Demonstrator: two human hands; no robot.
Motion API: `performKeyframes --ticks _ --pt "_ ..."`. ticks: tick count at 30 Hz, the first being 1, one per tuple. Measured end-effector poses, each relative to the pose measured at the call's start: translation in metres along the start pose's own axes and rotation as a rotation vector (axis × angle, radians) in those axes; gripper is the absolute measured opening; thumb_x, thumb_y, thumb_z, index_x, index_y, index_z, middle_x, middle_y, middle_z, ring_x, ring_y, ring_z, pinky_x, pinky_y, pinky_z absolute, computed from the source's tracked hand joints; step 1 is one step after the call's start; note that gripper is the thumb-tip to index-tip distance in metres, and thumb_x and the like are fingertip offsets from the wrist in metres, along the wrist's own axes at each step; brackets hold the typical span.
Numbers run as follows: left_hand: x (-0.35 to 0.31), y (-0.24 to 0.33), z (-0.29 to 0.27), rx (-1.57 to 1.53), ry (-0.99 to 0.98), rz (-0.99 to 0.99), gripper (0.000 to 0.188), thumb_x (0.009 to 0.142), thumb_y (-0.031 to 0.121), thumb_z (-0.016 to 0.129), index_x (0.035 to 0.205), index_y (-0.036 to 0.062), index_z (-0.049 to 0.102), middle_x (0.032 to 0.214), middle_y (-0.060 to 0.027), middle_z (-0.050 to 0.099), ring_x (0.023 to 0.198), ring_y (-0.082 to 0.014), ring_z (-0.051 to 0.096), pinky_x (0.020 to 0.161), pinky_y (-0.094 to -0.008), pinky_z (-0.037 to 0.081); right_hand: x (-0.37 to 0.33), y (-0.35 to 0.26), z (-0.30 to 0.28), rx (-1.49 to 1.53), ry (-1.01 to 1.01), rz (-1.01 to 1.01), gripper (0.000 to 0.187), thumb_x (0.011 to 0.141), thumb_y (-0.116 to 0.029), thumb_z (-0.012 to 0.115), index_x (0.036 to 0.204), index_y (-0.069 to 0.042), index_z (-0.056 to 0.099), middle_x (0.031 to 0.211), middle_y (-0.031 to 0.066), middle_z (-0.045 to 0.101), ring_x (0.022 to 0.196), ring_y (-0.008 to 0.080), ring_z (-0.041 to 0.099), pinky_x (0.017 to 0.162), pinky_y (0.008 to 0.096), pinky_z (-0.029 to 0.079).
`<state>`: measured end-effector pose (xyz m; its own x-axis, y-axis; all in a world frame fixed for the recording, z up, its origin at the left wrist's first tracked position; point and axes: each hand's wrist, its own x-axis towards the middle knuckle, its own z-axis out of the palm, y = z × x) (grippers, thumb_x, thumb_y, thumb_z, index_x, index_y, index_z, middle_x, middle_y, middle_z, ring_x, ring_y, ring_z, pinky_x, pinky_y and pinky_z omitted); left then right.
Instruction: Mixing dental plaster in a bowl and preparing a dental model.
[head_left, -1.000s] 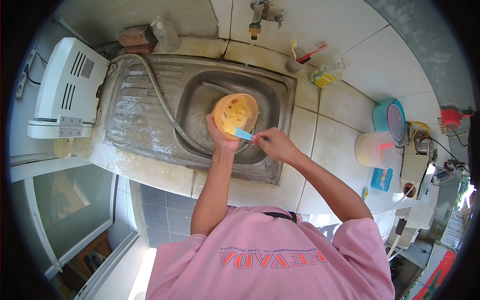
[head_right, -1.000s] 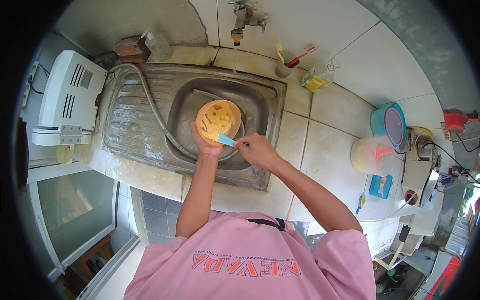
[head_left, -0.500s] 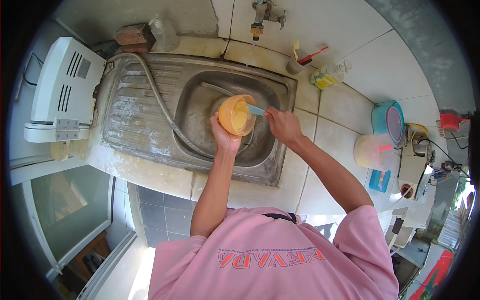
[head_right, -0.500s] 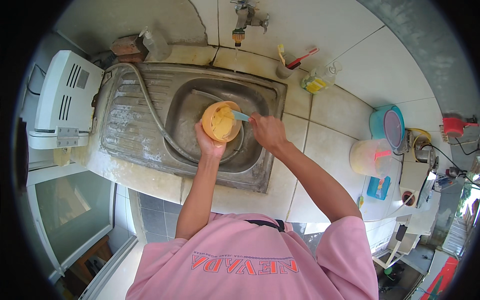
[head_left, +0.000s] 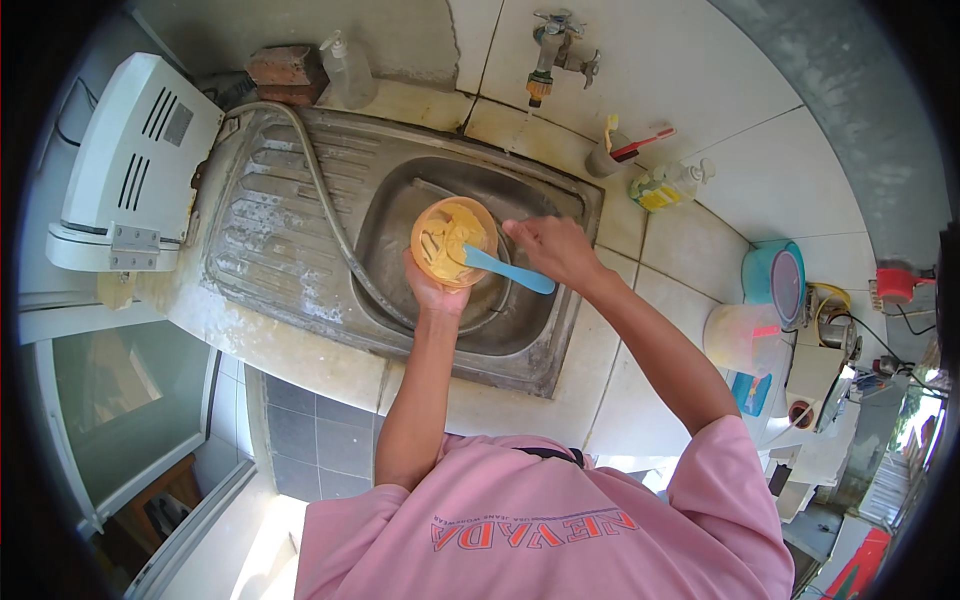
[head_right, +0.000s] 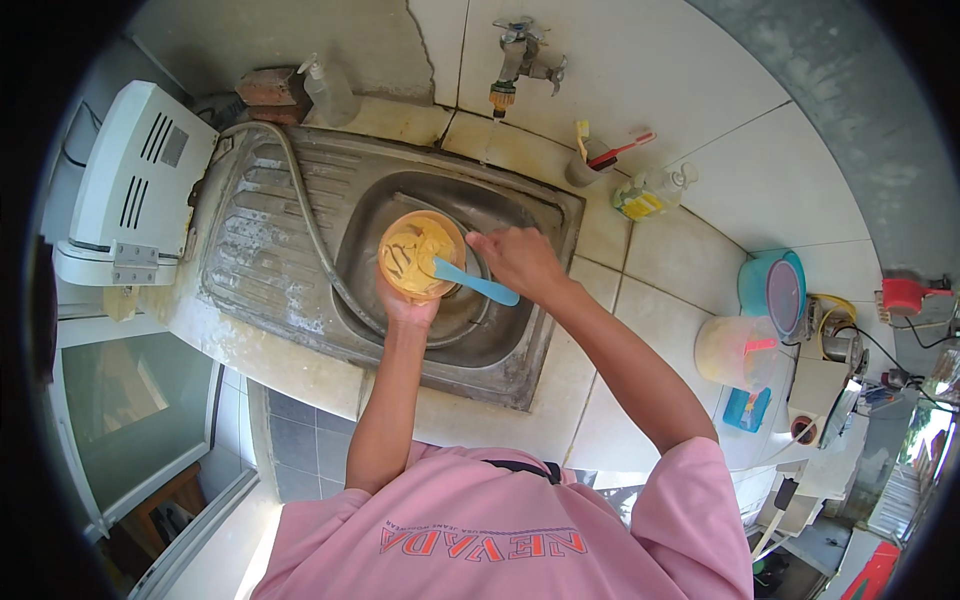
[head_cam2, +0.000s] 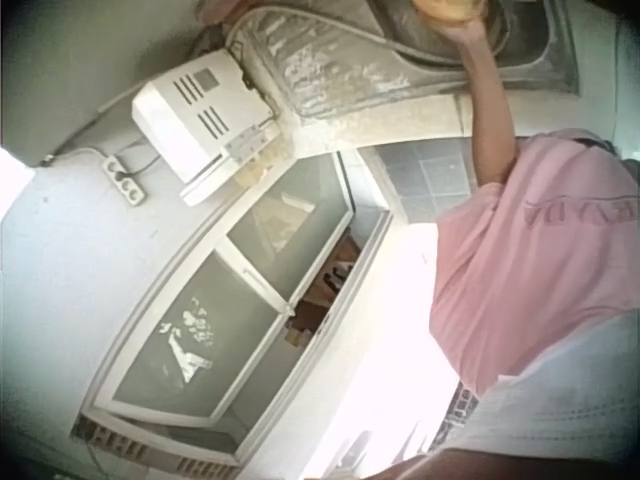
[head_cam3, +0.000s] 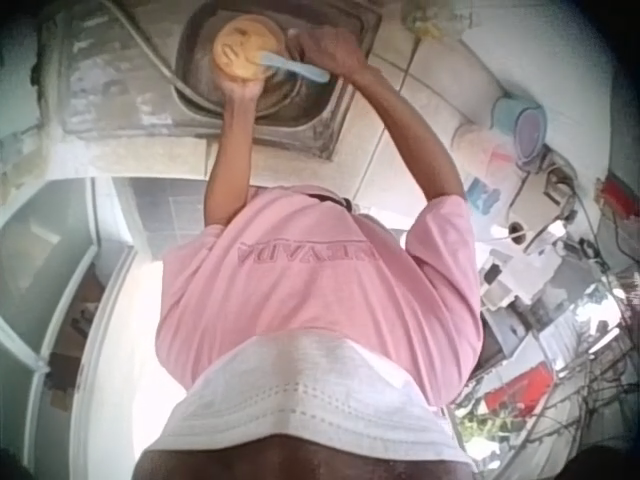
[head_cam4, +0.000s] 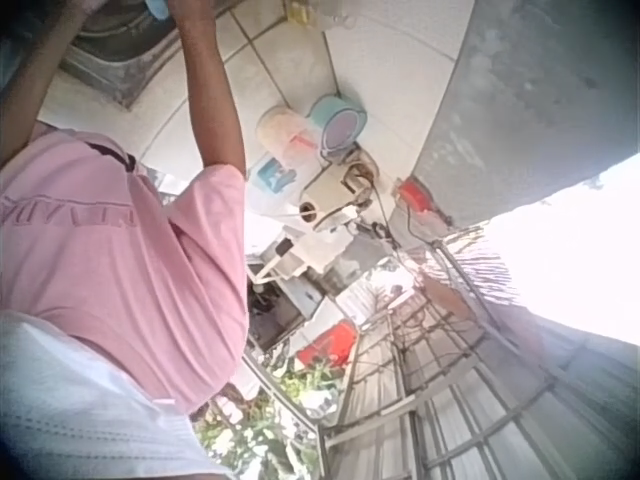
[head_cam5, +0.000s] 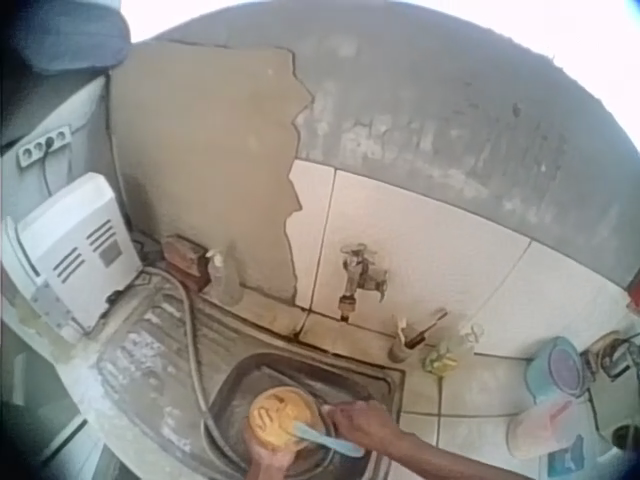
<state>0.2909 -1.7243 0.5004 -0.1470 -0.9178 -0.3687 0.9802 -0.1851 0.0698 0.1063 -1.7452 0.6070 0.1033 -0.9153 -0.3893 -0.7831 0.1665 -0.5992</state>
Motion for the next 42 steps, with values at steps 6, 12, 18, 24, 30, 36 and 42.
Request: performKeyframes --ticks 6,12,18,24,30,36,42 --pt "-0.003 0.008 0.013 -0.083 -0.061 -0.023 0.049 0.092 0.042 0.046 0.126 0.0070 0.054 0.127 -0.0130 0.057 0.117 -0.0323 0.054 0.100 -0.0506 0.044 0.122 0.037 -0.032 1.259 0.221 0.219 0.016 0.084 -0.005 0.066 0.098 0.004 0.065 0.084 0.0070 0.067 0.073 0.0158 0.066 0.076 0.0234 0.054" --pt "-0.011 0.026 0.008 -0.077 -0.085 -0.013 0.047 0.092 0.039 0.044 0.124 0.0063 0.055 0.126 -0.0134 0.057 0.116 -0.0323 0.054 0.099 -0.0495 0.045 0.129 0.033 -0.033 0.764 0.292 0.184 0.009 0.079 0.003 0.064 0.087 0.005 0.068 0.078 0.0081 0.068 0.069 0.0145 0.067 0.069 0.0221 0.055" --pt "-0.012 0.030 0.028 0.040 0.089 0.070 0.049 0.093 0.038 0.034 0.118 0.0032 0.056 0.118 -0.0120 0.061 0.108 -0.0278 0.059 0.092 -0.0422 0.049 0.040 -0.045 -0.047 0.471 -0.086 -0.077 0.012 0.076 -0.004 0.067 0.085 0.004 0.070 0.071 0.0071 0.068 0.069 0.0105 0.066 0.065 0.0233 0.053" --pt "-0.020 0.021 0.039 0.079 0.123 0.038 0.046 0.093 0.038 0.035 0.115 0.0045 0.058 0.115 -0.0103 0.062 0.105 -0.0254 0.060 0.090 -0.0399 0.050 0.005 -0.091 -0.021 0.062 0.016 -0.369 0.015 0.083 -0.006 0.063 0.094 0.004 0.067 0.083 0.0172 0.069 0.079 0.0266 0.068 0.072 0.0339 0.052" --pt "-0.026 0.018 0.043 0.049 0.087 0.072 0.043 0.094 0.038 0.036 0.114 0.0060 0.058 0.113 -0.0088 0.063 0.104 -0.0240 0.060 0.091 -0.0392 0.049 -0.043 -0.058 0.003 -0.261 -0.029 -0.224 0.020 0.083 -0.015 0.066 0.097 -0.002 0.063 0.086 0.0208 0.067 0.080 0.0372 0.064 0.068 0.0444 0.050" --pt "-0.033 0.013 0.038 0.050 0.123 0.075 0.044 0.094 0.035 0.034 0.117 0.0056 0.057 0.116 -0.0104 0.061 0.106 -0.0260 0.059 0.091 -0.0415 0.050 -0.048 -0.052 -0.009 -0.501 0.124 -0.325 0.026 0.084 -0.009 0.061 0.110 -0.006 0.061 0.082 0.0160 0.065 0.074 0.0353 0.064 0.060 0.0448 0.050" --pt "-0.039 0.015 0.038 0.071 0.077 -0.014 0.044 0.094 0.036 0.035 0.115 0.0056 0.058 0.113 -0.0093 0.063 0.104 -0.0241 0.060 0.090 -0.0405 0.051 -0.068 -0.051 -0.009 -0.559 0.107 -0.642 0.032 0.076 -0.003 0.057 0.108 -0.005 0.063 0.089 0.0152 0.061 0.076 0.0321 0.066 0.058 0.0415 0.053"
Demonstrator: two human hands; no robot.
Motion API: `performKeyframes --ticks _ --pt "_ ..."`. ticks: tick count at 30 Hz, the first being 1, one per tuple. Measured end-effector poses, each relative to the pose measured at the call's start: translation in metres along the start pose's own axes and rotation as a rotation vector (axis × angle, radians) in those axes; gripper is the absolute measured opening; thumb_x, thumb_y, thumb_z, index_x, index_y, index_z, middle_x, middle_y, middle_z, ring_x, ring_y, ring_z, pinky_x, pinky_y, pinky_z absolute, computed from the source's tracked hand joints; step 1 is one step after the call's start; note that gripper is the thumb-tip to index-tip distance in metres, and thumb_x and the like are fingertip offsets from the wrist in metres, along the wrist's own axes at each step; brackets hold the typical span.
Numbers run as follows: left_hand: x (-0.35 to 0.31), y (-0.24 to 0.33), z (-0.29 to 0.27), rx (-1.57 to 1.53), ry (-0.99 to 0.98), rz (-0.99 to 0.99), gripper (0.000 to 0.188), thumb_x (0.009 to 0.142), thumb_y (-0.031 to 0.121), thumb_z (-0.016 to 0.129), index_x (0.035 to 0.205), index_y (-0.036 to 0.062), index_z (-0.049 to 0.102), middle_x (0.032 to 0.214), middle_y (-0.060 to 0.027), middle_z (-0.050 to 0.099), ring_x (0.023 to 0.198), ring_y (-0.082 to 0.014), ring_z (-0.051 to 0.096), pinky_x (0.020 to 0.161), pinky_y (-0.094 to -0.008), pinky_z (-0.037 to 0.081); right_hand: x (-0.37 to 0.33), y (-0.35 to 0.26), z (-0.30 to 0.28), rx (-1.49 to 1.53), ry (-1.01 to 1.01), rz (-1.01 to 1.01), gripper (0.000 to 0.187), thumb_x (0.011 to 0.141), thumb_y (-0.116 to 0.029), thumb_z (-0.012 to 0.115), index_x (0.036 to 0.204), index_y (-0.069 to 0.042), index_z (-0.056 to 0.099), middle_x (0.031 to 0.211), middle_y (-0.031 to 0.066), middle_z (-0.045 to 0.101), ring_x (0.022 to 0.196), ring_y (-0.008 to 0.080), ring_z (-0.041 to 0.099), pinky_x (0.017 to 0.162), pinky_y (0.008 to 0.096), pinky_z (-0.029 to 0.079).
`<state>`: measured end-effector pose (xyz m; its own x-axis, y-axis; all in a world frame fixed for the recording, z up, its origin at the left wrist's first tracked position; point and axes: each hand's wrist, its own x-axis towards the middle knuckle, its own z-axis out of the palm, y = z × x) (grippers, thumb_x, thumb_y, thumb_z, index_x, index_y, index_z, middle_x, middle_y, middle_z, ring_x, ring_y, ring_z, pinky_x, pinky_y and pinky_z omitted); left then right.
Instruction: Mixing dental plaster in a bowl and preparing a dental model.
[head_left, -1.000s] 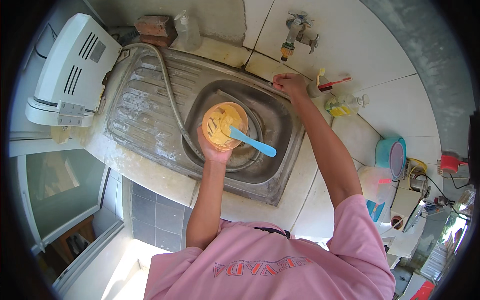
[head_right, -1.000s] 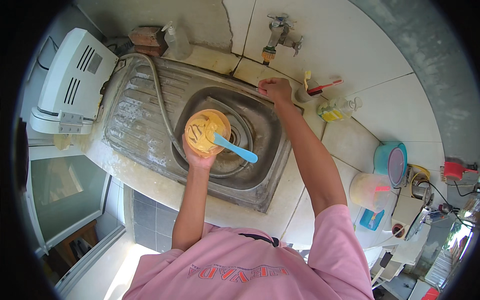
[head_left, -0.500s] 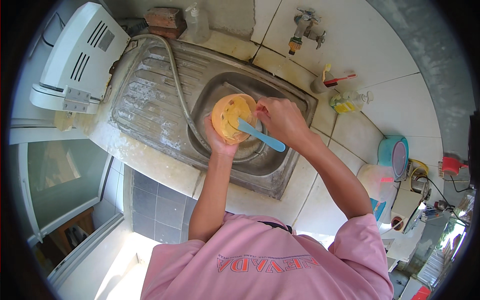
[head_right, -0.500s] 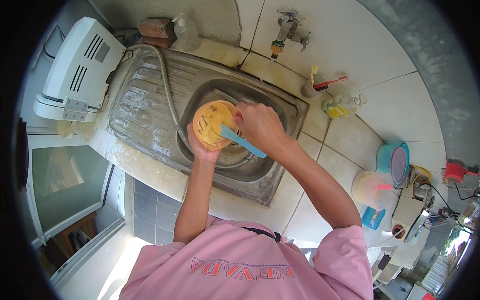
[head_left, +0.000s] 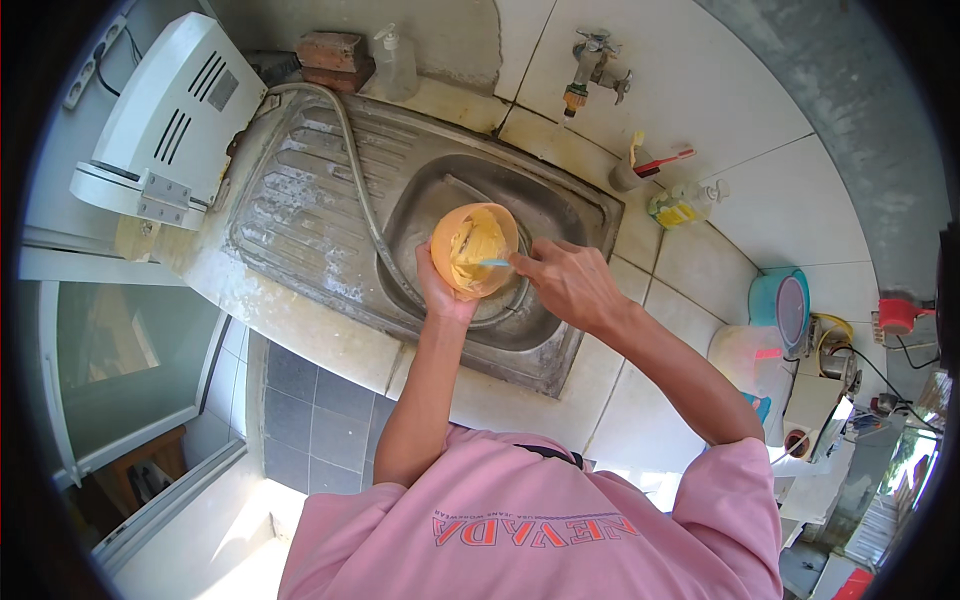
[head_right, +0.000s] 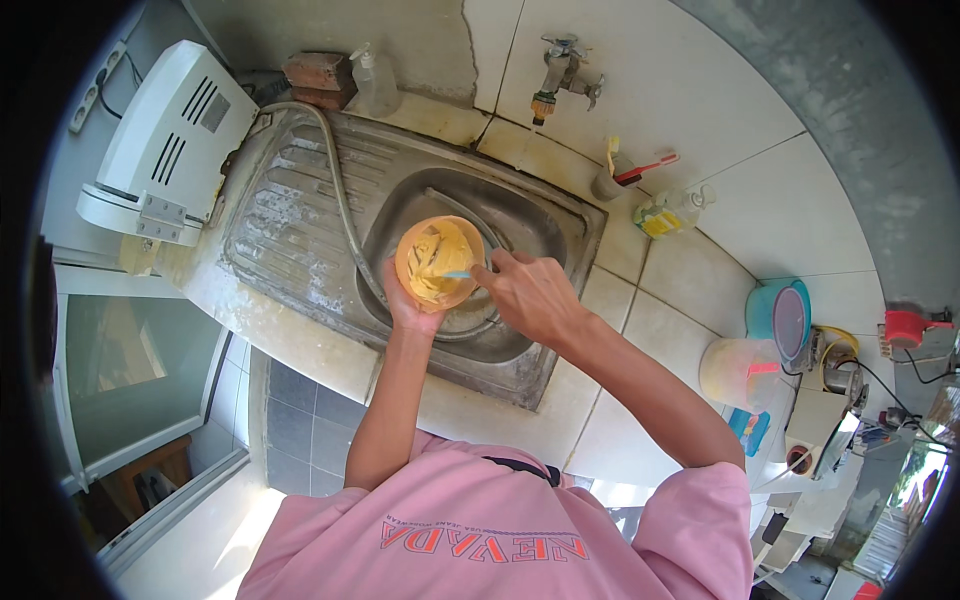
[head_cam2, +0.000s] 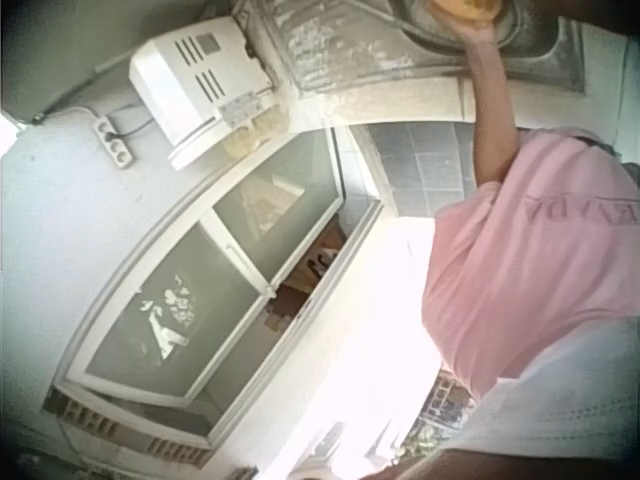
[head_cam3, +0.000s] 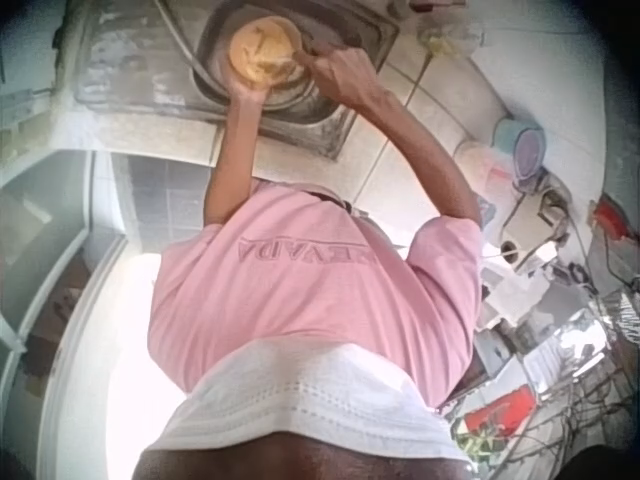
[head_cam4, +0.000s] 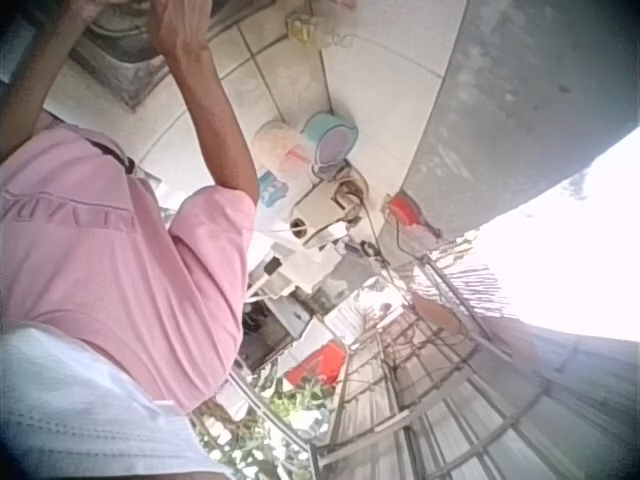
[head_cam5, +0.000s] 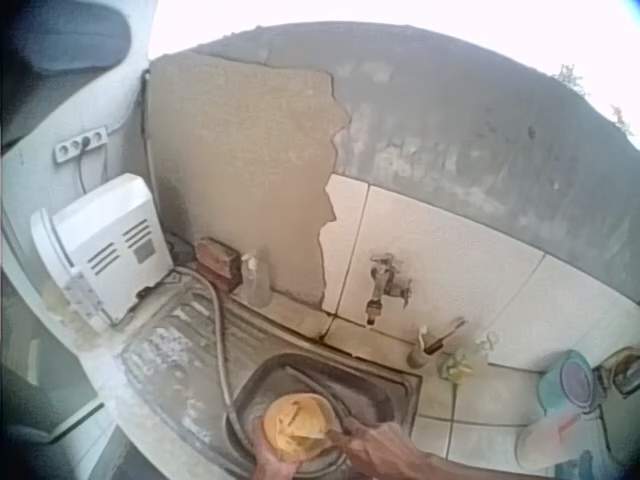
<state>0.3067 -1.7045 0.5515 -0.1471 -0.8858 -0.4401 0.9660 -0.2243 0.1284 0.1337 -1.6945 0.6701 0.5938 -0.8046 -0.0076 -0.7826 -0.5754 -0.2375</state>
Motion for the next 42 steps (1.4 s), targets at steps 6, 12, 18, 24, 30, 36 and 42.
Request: performKeyframes --ticks 6,12,18,24,30,36,42 --pt "-0.008 0.001 -0.011 0.065 -0.074 0.080 0.043 0.094 0.036 0.036 0.115 0.0051 0.058 0.113 -0.0090 0.063 0.104 -0.0237 0.061 0.089 -0.0399 0.051 -0.006 -0.009 0.014 0.112 -0.050 0.128 0.022 0.082 -0.008 0.062 0.103 -0.010 0.067 0.082 0.0120 0.060 0.064 0.0343 0.062 0.056 0.0408 0.051" --pt "-0.022 0.004 0.011 0.133 -0.056 0.130 0.049 0.093 0.038 0.035 0.118 0.0029 0.057 0.113 -0.0107 0.063 0.103 -0.0257 0.061 0.089 -0.0392 0.050 -0.018 -0.010 0.045 0.275 0.247 0.331 0.017 0.086 -0.011 0.061 0.098 -0.002 0.068 0.070 0.0134 0.060 0.059 0.0347 0.060 0.049 0.0392 0.047" --pt "-0.007 0.003 -0.055 0.116 -0.164 0.089 0.048 0.091 0.039 0.035 0.117 0.0055 0.057 0.113 -0.0108 0.062 0.107 -0.0259 0.058 0.092 -0.0390 0.048 0.004 -0.051 0.016 1.449 -0.300 0.901 0.021 0.085 -0.007 0.056 0.101 0.001 0.068 0.067 0.0151 0.063 0.055 0.0323 0.061 0.052 0.0422 0.049" --pt "-0.018 -0.010 -0.008 -0.015 0.096 -0.112 0.047 0.093 0.039 0.035 0.123 0.0076 0.054 0.123 -0.0122 0.058 0.113 -0.0284 0.056 0.096 -0.0452 0.047 -0.017 -0.009 0.011 -0.042 -0.005 0.166 0.036 0.078 -0.009 0.060 0.114 -0.009 0.067 0.078 0.0093 0.063 0.075 0.0278 0.064 0.058 0.0406 0.051" --pt "-0.030 -0.007 0.005 0.180 0.121 -0.334 0.049 0.097 0.042 0.034 0.130 0.0103 0.050 0.130 -0.0125 0.055 0.119 -0.0305 0.053 0.099 -0.0490 0.046 0.036 -0.013 -0.052 -0.224 -0.103 -0.301 0.018 0.073 -0.009 0.062 0.089 -0.005 0.070 0.082 0.0120 0.063 0.084 0.0270 0.064 0.060 0.0370 0.052" --pt "-0.031 -0.007 0.005 0.077 0.008 -0.194 0.049 0.098 0.041 0.032 0.131 0.0100 0.049 0.130 -0.0113 0.055 0.120 -0.0292 0.053 0.102 -0.0470 0.044 0.023 0.020 -0.045 -0.123 -0.101 0.043 0.012 0.075 -0.010 0.061 0.071 0.000 0.065 0.060 0.0193 0.060 0.059 0.0376 0.062 0.055 0.0440 0.050" --pt "-0.029 -0.029 -0.001 0.015 -0.106 -0.094 0.048 0.094 0.042 0.037 0.123 0.0084 0.056 0.121 -0.0071 0.060 0.112 -0.0240 0.057 0.096 -0.0418 0.048 -0.027 -0.024 -0.031 -0.006 -0.305 0.257 0.013 0.075 -0.005 0.059 0.083 0.001 0.067 0.072 0.0162 0.065 0.068 0.0318 0.067 0.056 0.0398 0.053"
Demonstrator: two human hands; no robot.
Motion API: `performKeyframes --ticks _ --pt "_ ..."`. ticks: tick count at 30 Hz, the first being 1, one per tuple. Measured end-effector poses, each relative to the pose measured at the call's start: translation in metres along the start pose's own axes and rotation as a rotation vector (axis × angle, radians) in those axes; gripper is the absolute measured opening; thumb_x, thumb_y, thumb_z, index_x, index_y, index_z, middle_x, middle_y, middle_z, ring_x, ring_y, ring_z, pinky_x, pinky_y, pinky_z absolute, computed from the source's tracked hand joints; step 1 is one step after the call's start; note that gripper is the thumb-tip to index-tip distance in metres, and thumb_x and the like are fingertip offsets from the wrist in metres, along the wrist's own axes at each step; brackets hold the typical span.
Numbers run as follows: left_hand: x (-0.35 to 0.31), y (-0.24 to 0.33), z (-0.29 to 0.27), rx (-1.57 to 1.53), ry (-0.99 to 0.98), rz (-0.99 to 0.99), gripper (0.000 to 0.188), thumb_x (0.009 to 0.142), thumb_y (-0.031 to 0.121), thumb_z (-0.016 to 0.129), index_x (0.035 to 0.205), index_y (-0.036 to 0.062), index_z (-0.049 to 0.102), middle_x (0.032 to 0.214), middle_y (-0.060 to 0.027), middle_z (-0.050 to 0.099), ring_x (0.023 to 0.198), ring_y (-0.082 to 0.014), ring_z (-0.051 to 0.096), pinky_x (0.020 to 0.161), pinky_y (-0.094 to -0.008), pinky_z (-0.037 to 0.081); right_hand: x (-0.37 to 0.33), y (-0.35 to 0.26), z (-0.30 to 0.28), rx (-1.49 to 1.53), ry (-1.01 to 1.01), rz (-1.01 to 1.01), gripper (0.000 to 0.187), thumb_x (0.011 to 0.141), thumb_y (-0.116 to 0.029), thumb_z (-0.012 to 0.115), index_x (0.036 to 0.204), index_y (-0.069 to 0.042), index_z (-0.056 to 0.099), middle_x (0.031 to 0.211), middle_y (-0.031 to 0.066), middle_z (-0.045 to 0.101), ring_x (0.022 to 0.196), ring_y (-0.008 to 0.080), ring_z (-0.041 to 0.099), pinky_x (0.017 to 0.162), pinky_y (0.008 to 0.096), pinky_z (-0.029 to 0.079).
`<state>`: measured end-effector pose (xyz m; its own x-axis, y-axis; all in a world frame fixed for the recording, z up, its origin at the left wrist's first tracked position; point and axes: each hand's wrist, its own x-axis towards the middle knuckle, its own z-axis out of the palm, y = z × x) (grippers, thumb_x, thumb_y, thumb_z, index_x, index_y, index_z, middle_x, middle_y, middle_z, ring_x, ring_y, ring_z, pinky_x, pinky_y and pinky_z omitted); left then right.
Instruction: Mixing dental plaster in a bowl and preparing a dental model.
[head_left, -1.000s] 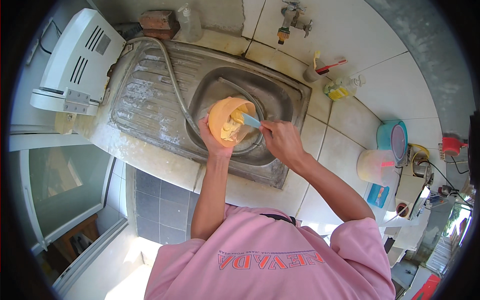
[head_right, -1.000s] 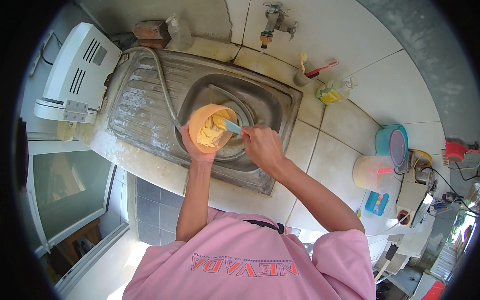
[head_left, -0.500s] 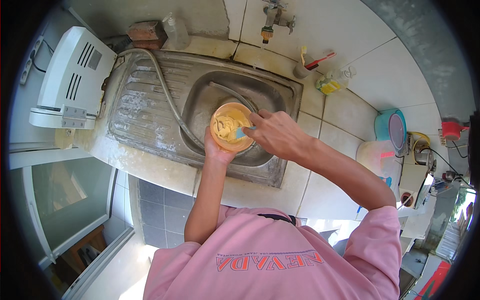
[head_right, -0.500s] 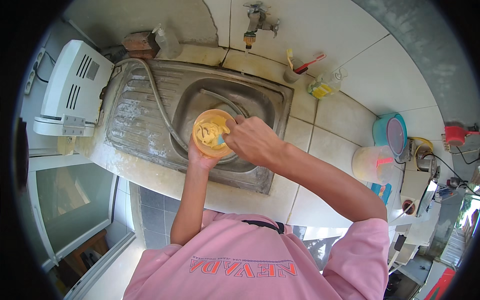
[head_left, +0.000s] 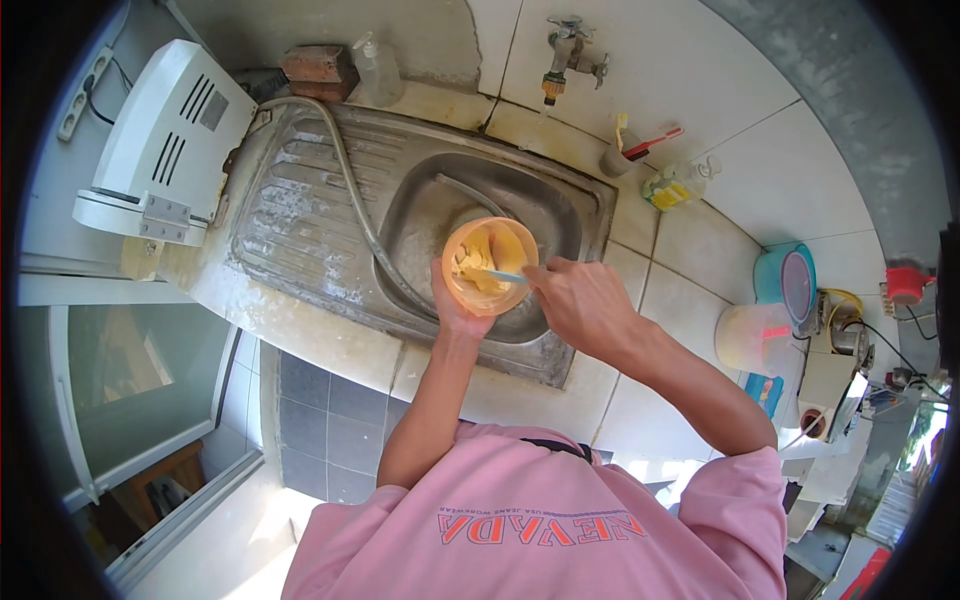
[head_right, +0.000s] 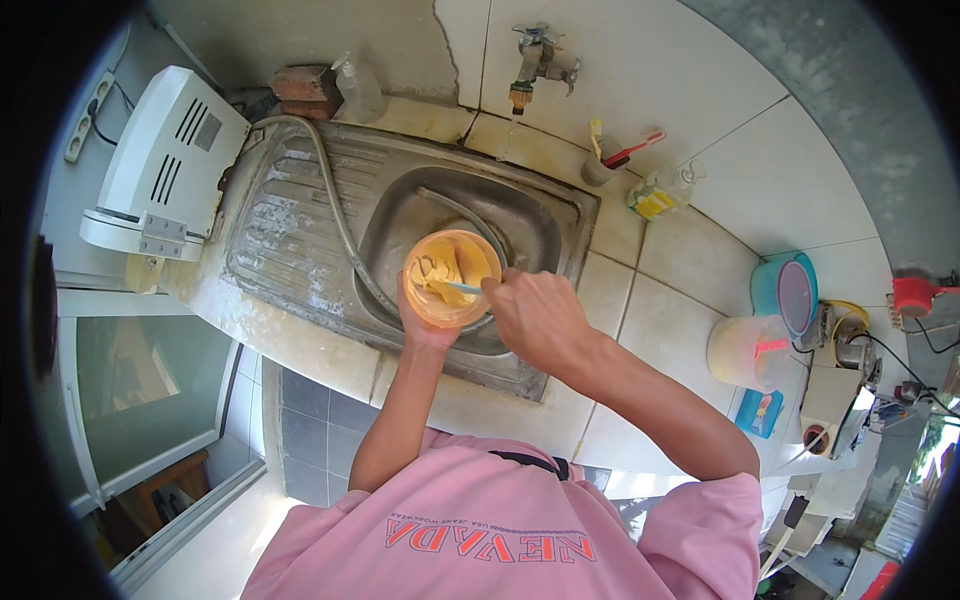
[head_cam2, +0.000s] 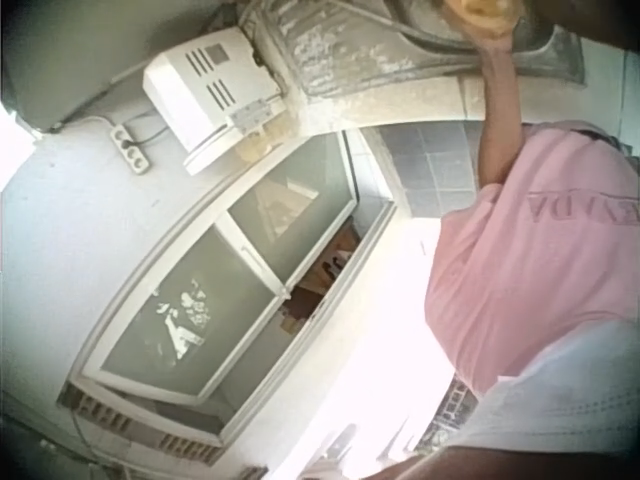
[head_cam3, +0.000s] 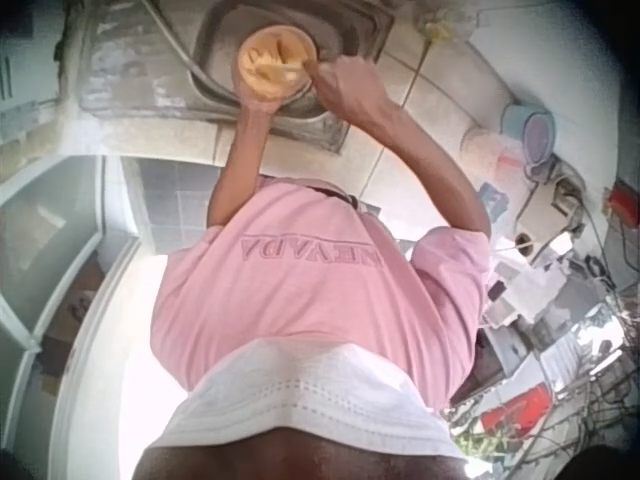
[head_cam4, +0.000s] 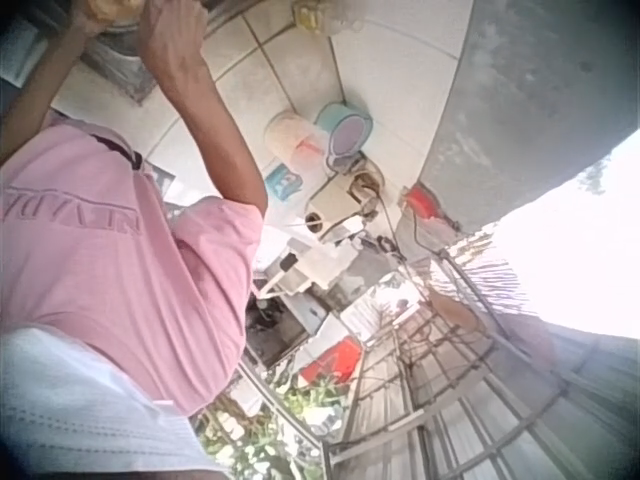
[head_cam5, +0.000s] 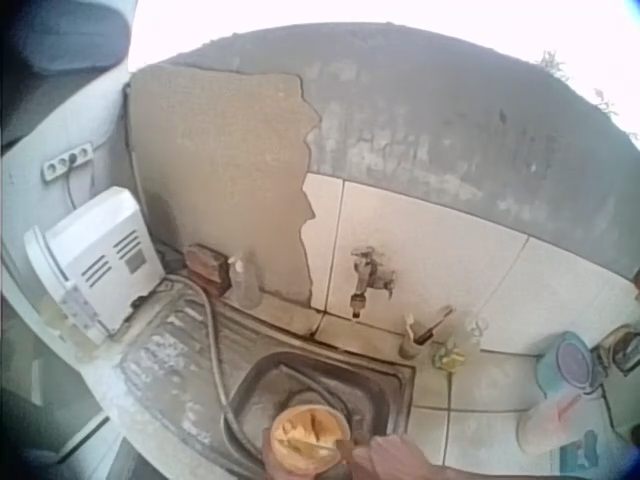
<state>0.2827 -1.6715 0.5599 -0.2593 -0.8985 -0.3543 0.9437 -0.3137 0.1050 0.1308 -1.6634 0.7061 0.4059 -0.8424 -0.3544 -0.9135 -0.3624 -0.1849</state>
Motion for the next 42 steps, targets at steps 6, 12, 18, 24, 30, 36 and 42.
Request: performKeyframes --ticks 6,12,18,24,30,36,42 --pt "-0.004 0.004 0.005 -0.087 -0.042 -0.078 0.047 0.095 0.042 0.038 0.123 0.0095 0.056 0.123 -0.0081 0.060 0.113 -0.0270 0.056 0.097 -0.0441 0.046 -0.008 -0.003 0.023 -0.062 0.311 0.055 0.038 0.074 -0.005 0.060 0.112 -0.003 0.064 0.089 0.0140 0.058 0.072 0.0264 0.064 0.057 0.0360 0.053" --pt "-0.002 0.004 -0.005 -0.079 -0.169 -0.118 0.048 0.094 0.043 0.039 0.123 0.0079 0.055 0.121 -0.0083 0.059 0.111 -0.0266 0.056 0.095 -0.0437 0.047 -0.019 -0.021 0.031 0.020 0.386 0.024 0.034 0.076 -0.004 0.060 0.110 -0.004 0.065 0.088 0.0136 0.059 0.069 0.0283 0.065 0.057 0.0372 0.053" --pt "-0.001 -0.002 0.016 0.083 0.018 -0.007 0.050 0.092 0.041 0.035 0.117 0.0033 0.057 0.115 -0.0097 0.061 0.109 -0.0243 0.058 0.093 -0.0396 0.048 -0.023 -0.009 0.034 0.508 0.075 0.162 0.020 0.089 -0.015 0.055 0.098 0.000 0.067 0.070 0.0218 0.063 0.061 0.0396 0.062 0.061 0.0453 0.050" --pt "0.014 -0.004 -0.013 0.062 0.051 0.050 0.047 0.093 0.039 0.035 0.114 0.0043 0.058 0.114 -0.0091 0.062 0.106 -0.0239 0.059 0.092 -0.0386 0.048 -0.005 0.001 0.069 0.688 0.182 0.267 0.025 0.089 -0.020 0.054 0.088 -0.001 0.070 0.073 0.0248 0.063 0.066 0.0417 0.062 0.064 0.0488 0.048" --pt "0.019 -0.006 -0.014 0.107 0.141 0.060 0.044 0.094 0.039 0.036 0.114 0.0071 0.057 0.114 -0.0076 0.062 0.107 -0.0233 0.059 0.092 -0.0389 0.048 0.002 0.020 0.089 0.602 0.233 0.274 0.025 0.091 -0.021 0.053 0.088 -0.003 0.070 0.073 0.0228 0.064 0.067 0.0405 0.063 0.062 0.0467 0.048" --pt "0.020 -0.015 -0.013 0.149 0.175 0.081 0.042 0.096 0.039 0.033 0.116 0.0085 0.055 0.117 -0.0073 0.061 0.110 -0.0230 0.058 0.094 -0.0396 0.048 0.015 0.045 0.097 0.460 0.284 0.352 0.026 0.092 -0.023 0.051 0.089 -0.006 0.071 0.073 0.0184 0.066 0.068 0.0383 0.064 0.065 0.0444 0.050" --pt "0.021 -0.014 -0.018 0.148 0.182 0.091 0.041 0.097 0.038 0.033 0.116 0.0081 0.054 0.117 -0.0076 0.061 0.110 -0.0230 0.058 0.093 -0.0386 0.048 0.021 0.062 0.113 0.593 0.235 0.170 0.024 0.090 -0.021 0.053 0.091 -0.005 0.071 0.076 0.0163 0.068 0.065 0.0364 0.065 0.062 0.0446 0.051"
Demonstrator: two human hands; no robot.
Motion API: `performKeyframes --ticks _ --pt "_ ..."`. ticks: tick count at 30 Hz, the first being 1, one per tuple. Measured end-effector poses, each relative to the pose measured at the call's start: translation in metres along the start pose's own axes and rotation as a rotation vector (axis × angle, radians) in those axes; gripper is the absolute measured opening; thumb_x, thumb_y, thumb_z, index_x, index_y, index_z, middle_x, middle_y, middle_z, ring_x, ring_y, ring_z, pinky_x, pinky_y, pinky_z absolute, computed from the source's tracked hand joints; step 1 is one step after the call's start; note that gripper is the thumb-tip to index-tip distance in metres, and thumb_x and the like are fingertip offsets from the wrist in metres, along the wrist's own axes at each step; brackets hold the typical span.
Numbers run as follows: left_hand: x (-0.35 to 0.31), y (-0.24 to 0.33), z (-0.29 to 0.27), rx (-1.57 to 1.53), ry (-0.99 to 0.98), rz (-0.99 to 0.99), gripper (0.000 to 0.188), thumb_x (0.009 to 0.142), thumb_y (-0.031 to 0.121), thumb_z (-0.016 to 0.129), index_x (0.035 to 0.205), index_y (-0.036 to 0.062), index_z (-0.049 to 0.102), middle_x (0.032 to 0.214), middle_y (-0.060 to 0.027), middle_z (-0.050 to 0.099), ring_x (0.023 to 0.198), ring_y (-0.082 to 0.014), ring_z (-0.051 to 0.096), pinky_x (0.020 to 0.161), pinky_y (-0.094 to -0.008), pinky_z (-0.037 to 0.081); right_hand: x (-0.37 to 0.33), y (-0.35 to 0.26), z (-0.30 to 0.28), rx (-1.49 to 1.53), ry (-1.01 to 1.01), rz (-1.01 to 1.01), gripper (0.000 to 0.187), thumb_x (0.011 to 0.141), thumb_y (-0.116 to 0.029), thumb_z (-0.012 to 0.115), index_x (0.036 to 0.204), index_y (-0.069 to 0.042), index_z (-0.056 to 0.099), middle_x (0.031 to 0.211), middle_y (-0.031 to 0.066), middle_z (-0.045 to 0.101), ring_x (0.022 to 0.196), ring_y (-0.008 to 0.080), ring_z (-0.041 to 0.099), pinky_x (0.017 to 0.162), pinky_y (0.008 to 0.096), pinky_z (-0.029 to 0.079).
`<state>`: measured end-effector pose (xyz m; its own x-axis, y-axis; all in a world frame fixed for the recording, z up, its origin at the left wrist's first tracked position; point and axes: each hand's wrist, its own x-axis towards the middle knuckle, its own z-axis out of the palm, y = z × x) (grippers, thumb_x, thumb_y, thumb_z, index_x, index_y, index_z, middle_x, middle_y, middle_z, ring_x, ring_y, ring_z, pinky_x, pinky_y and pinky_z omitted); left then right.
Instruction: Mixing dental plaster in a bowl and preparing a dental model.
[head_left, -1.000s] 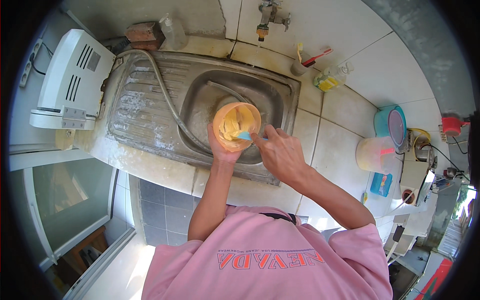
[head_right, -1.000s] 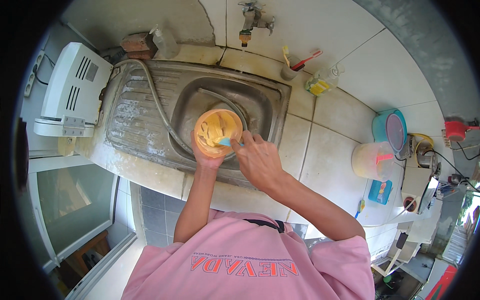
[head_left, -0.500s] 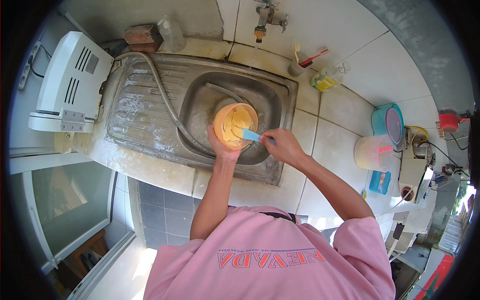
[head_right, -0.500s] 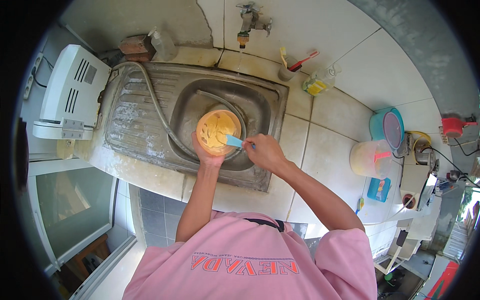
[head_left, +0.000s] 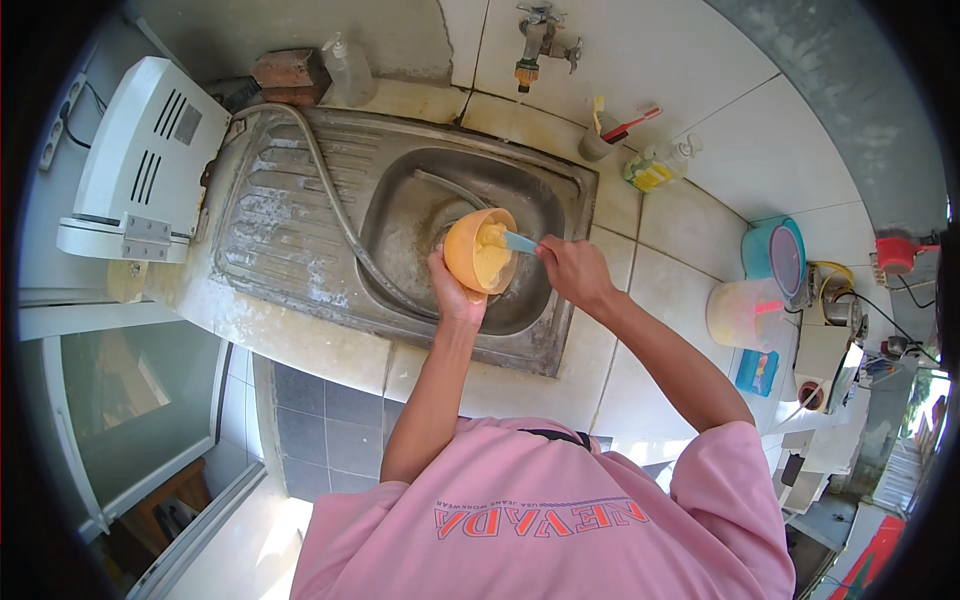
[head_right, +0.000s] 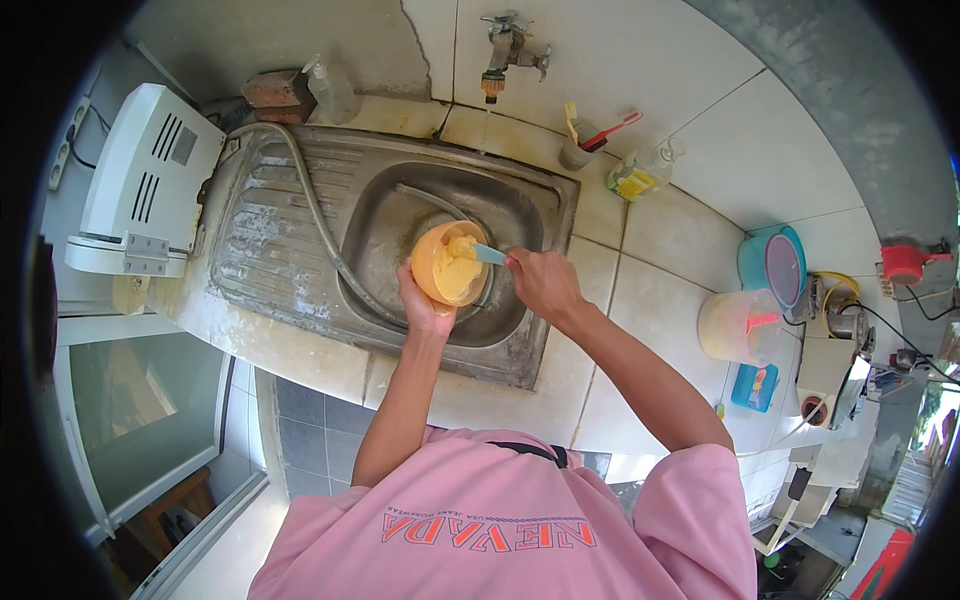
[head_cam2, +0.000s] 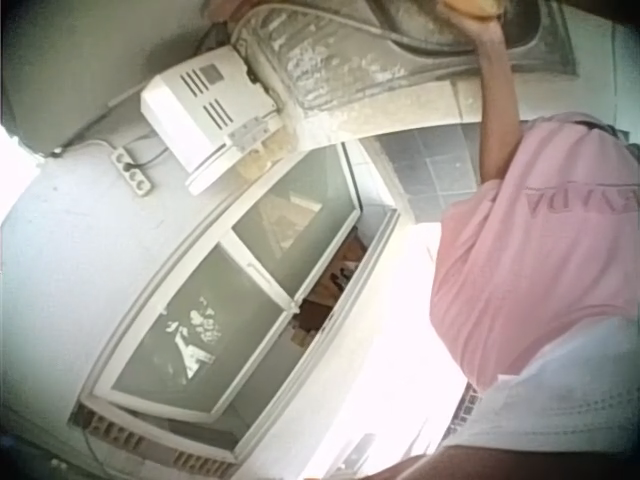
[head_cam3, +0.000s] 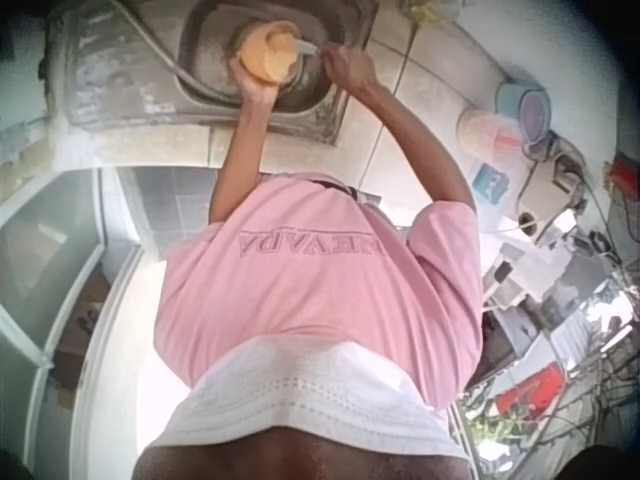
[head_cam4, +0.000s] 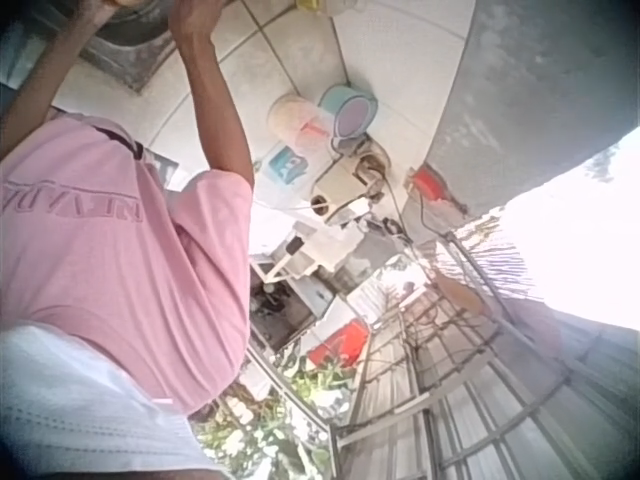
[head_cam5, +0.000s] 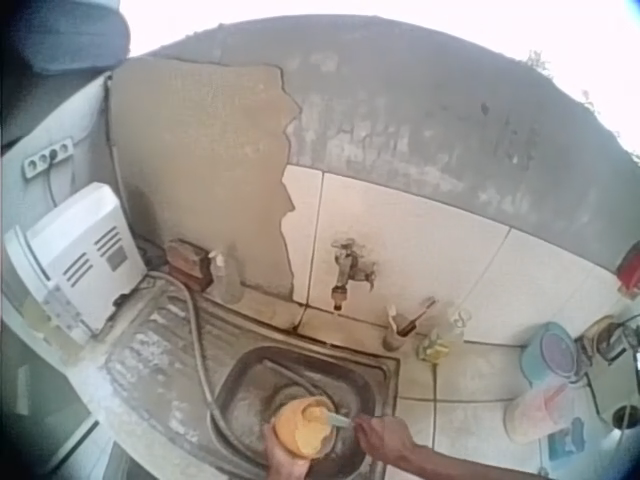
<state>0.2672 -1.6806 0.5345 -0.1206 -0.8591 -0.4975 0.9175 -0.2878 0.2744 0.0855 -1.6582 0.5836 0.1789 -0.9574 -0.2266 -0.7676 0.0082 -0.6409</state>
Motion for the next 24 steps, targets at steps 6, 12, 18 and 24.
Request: performKeyframes --ticks 6,12,18,24 --pt "0.004 0.001 -0.018 -0.019 -0.006 0.045 0.044 0.096 0.037 0.035 0.119 0.0049 0.054 0.119 -0.0099 0.061 0.110 -0.0248 0.059 0.094 -0.0389 0.048 0.012 -0.016 -0.009 -0.225 0.076 0.056 0.024 0.092 -0.024 0.053 0.093 -0.007 0.071 0.075 0.0183 0.066 0.068 0.0383 0.063 0.058 0.0471 0.048" --pt "0.000 0.001 -0.010 -0.061 0.047 0.024 0.044 0.095 0.036 0.034 0.120 0.0048 0.054 0.118 -0.0093 0.061 0.109 -0.0240 0.059 0.094 -0.0390 0.048 0.009 -0.023 -0.006 -0.072 -0.157 0.118 0.025 0.091 -0.026 0.054 0.090 -0.009 0.071 0.082 0.0195 0.067 0.080 0.0387 0.064 0.075 0.0469 0.049" --pt "-0.003 0.006 -0.008 -0.078 0.023 0.012 0.043 0.094 0.037 0.035 0.117 0.0062 0.056 0.116 -0.0084 0.062 0.108 -0.0242 0.060 0.092 -0.0388 0.049 0.022 -0.022 -0.008 -0.217 0.049 0.036 0.025 0.091 -0.026 0.055 0.089 -0.008 0.072 0.078 0.0165 0.068 0.061 0.0348 0.064 0.057 0.0432 0.050" --pt "-0.002 0.011 -0.010 -0.058 0.047 0.029 0.045 0.094 0.038 0.034 0.116 0.0055 0.056 0.114 -0.0083 0.062 0.104 -0.0231 0.061 0.089 -0.0387 0.050 0.011 -0.025 0.007 0.186 -0.216 0.224 0.026 0.090 -0.022 0.055 0.082 -0.002 0.071 0.073 0.0106 0.069 0.057 0.0261 0.063 0.057 0.0378 0.047"
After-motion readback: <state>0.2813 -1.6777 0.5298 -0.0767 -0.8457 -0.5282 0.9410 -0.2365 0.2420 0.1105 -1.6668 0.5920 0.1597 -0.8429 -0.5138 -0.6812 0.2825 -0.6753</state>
